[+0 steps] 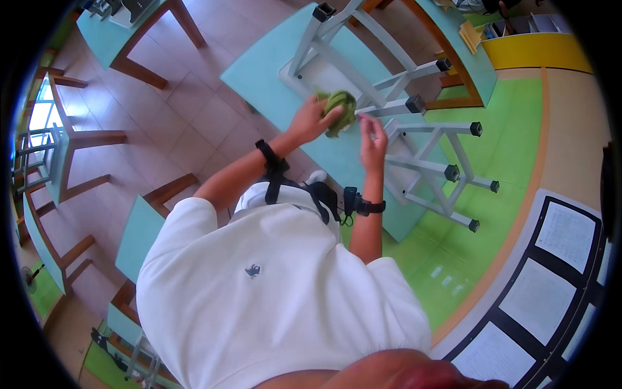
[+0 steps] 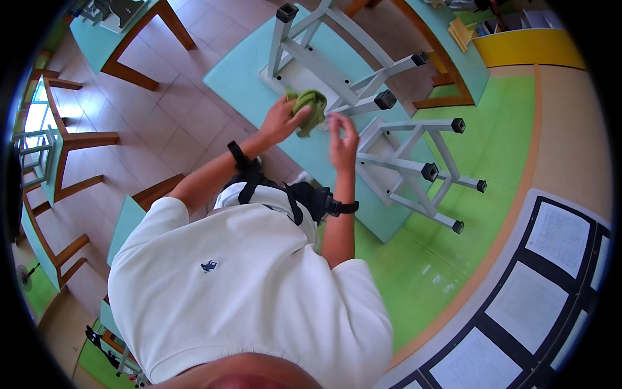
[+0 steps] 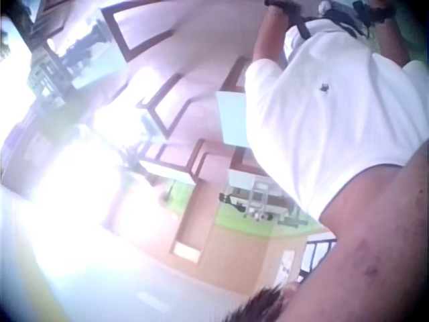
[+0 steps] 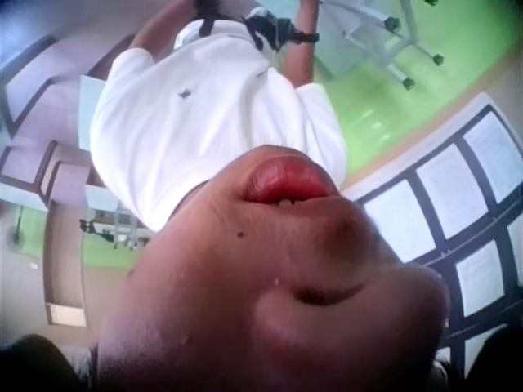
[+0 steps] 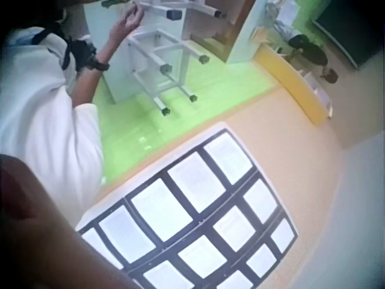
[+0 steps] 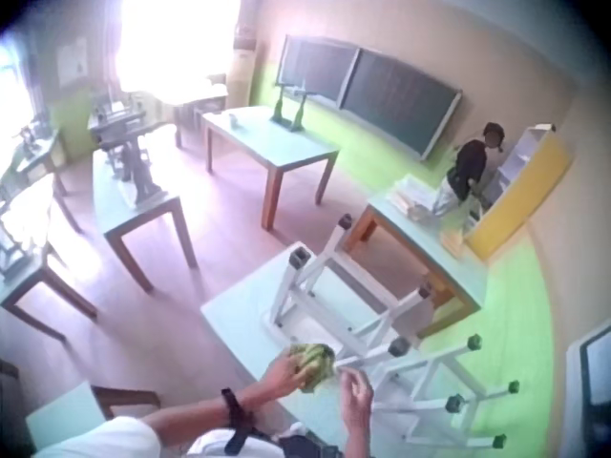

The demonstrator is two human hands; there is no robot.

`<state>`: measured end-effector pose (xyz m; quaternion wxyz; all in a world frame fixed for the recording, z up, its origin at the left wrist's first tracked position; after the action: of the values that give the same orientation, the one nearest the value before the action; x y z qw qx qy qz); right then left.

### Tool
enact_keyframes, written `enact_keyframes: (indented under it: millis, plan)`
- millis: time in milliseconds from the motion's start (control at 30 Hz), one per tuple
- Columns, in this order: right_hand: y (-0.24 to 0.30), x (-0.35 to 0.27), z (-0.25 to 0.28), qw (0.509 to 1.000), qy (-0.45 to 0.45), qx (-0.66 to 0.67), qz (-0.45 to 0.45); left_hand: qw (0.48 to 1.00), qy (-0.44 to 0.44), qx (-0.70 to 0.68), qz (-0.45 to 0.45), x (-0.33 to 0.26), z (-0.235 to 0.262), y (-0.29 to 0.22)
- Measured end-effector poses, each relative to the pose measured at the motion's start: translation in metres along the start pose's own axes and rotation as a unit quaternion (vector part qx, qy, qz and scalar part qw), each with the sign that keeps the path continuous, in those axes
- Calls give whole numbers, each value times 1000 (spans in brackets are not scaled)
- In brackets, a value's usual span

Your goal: The person cleans classroom furniture by wiping down the frames and legs of inverted chairs and desks with a cloth.

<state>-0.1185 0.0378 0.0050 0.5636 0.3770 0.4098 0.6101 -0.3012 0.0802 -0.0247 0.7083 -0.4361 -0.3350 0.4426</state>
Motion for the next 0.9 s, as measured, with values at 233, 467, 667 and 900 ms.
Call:
enact_keyframes:
  millis: [233,467,667,900]
  plan:
    - [3,26,44,978,-205,31,14,977,-107,45,-182,59,26,-54]
    - [23,64,34,932,-244,268,23,946,-87,232,-209,78,-18,-45]
    - [13,75,32,950,-225,210,46,911,-134,311,-234,69,9,-27]
    - [-6,77,34,939,-247,225,76,920,-104,367,-87,74,58,-33]
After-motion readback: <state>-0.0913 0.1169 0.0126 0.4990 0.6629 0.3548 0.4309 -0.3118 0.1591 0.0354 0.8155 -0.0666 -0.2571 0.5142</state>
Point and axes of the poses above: each hand's wrist, its own x-axis towards the middle knuckle, its own z-axis out of the back of the hand, y = z × x, the point moved 2 cm from there along x, towards the middle knuckle, and after that the axes turned 6 degrees about y, right-handed, at the moved point
